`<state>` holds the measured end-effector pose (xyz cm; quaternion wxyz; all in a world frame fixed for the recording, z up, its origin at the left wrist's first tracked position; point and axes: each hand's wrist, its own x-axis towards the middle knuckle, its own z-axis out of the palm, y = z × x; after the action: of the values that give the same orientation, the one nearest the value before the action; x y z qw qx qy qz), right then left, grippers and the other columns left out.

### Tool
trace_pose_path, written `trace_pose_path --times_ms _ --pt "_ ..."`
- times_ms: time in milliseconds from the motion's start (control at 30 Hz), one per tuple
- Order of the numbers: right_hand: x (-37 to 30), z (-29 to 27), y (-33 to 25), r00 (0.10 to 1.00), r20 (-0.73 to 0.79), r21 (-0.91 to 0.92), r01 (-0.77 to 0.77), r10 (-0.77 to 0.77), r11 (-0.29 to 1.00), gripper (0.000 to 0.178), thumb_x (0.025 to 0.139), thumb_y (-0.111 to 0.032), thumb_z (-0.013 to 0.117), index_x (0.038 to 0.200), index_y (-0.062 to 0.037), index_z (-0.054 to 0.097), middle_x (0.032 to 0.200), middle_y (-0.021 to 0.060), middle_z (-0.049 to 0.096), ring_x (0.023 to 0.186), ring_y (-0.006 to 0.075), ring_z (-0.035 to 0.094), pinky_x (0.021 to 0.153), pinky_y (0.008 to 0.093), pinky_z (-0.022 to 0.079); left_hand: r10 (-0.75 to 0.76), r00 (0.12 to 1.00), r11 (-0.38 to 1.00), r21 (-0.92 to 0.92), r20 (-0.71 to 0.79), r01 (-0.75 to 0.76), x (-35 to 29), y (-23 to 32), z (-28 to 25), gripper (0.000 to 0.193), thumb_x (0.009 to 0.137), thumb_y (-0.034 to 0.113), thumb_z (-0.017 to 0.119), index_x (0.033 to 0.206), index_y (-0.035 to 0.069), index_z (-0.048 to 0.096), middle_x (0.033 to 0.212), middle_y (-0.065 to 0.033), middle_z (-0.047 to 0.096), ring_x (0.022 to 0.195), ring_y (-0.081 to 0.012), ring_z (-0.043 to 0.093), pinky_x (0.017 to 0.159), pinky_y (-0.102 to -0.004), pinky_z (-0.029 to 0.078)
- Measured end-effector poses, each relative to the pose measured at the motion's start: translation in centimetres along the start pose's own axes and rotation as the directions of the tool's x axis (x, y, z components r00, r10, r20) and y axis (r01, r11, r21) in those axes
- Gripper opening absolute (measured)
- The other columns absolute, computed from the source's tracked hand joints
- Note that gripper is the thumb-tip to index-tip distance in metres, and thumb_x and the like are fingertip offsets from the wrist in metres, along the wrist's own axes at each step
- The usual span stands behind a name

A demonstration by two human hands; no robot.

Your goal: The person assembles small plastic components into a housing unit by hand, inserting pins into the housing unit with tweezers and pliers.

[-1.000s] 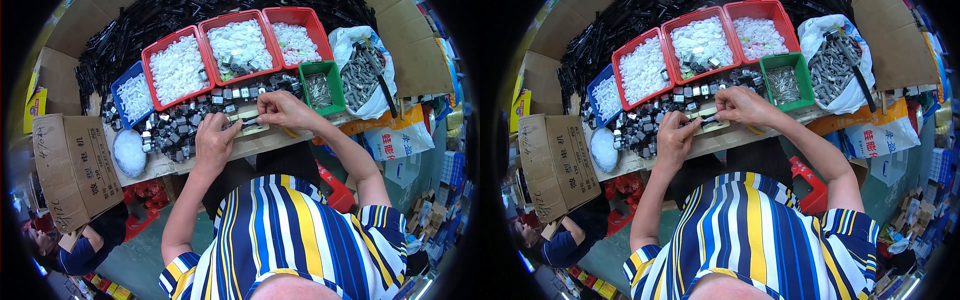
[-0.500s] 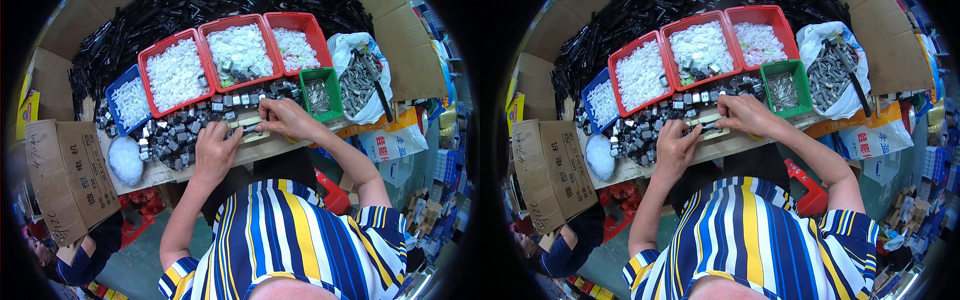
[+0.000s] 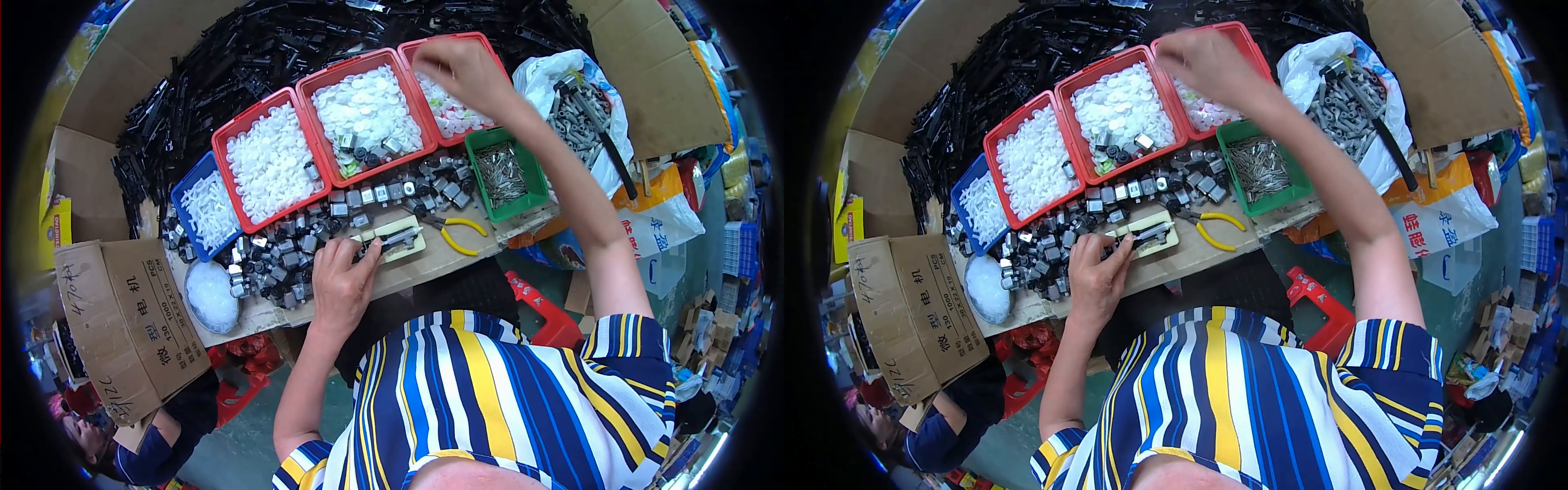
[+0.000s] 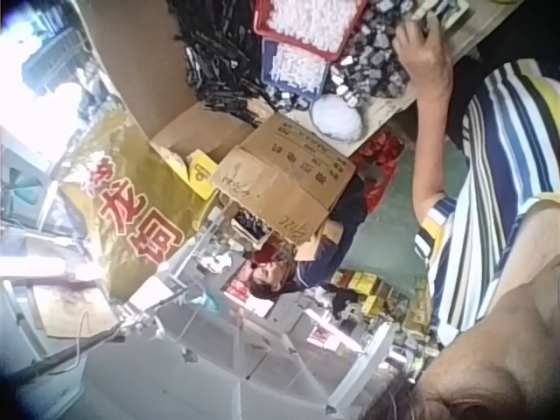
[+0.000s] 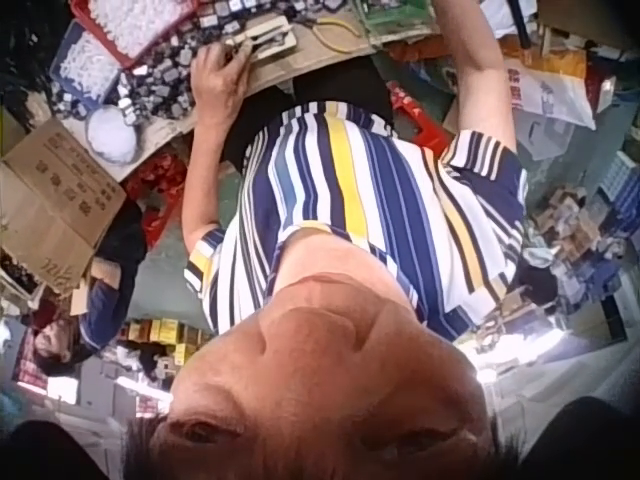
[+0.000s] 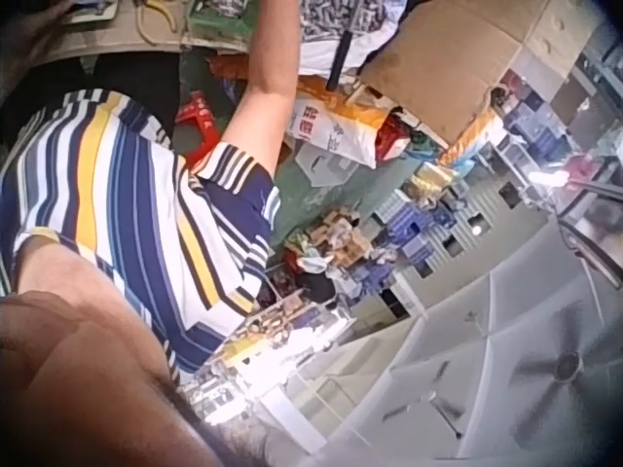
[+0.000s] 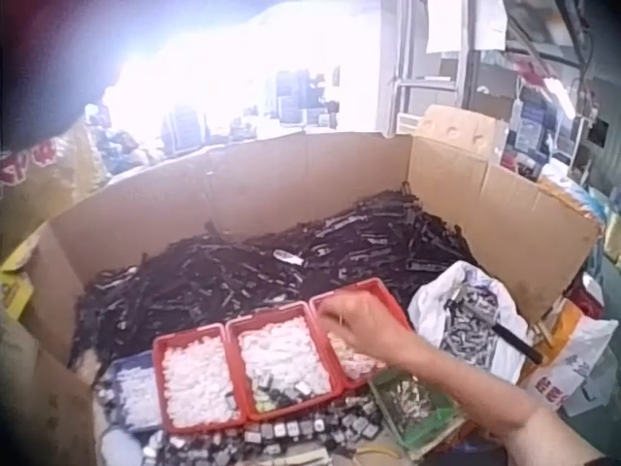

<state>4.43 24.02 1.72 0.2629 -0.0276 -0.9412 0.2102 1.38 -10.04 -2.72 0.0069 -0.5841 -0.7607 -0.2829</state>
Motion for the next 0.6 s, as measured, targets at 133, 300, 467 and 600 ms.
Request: trace_pose_path --times_ms 133,300,467,600 --pt "5.8 1.5 10.0 0.999 0.022 -0.331 0.045 -0.040 0.943 0.018 0.085 -0.015 0.068 0.096 -0.0004 0.067 0.091 0.0179 0.068 0.088 0.0339 0.066 0.077 0.0421 0.052 -0.011 1.000 1.000 -0.005 0.005 0.011 -0.2 -0.1 -0.1 0.030 0.076 0.006 0.074 0.106 0.007 0.071 0.089 -0.0076 0.057 0.087 -0.0249 0.056 0.070 -0.0377 0.042" --pt "10.5 3.4 15.0 0.992 0.061 -0.364 -0.081 0.110 0.928 0.021 0.076 -0.015 0.071 0.091 -0.0016 0.068 0.095 0.0234 0.065 0.095 0.0406 0.063 0.080 0.0470 0.051 -0.005 1.000 1.000 -0.011 0.010 0.005 -0.2 0.0 -0.1 0.033 0.075 0.005 0.070 0.108 0.006 0.071 0.090 -0.0085 0.057 0.091 -0.0261 0.056 0.073 -0.0380 0.042" --pt "14.5 7.6 13.0 0.951 0.102 -0.306 -0.249 0.292 0.919 0.020 0.076 -0.021 0.070 0.084 -0.0024 0.069 0.096 0.0213 0.068 0.098 0.0394 0.065 0.083 0.0485 0.052 -0.041 0.999 0.999 -0.017 0.034 0.041 -0.8 -0.2 -0.3 0.033 0.076 0.008 0.076 0.108 0.009 0.071 0.090 -0.0090 0.058 0.087 -0.0259 0.056 0.070 -0.0375 0.041" --pt "13.5 10.3 14.4 0.987 -0.145 -0.508 -0.133 0.068 0.851 0.019 0.077 -0.018 0.067 0.089 -0.0038 0.068 0.092 0.0210 0.069 0.093 0.0399 0.067 0.077 0.0522 0.053 -0.037 0.999 0.998 -0.041 0.039 0.039 -0.3 -0.1 -0.3 0.033 0.076 0.008 0.076 0.109 0.008 0.071 0.091 -0.0094 0.058 0.087 -0.0264 0.056 0.070 -0.0374 0.041"
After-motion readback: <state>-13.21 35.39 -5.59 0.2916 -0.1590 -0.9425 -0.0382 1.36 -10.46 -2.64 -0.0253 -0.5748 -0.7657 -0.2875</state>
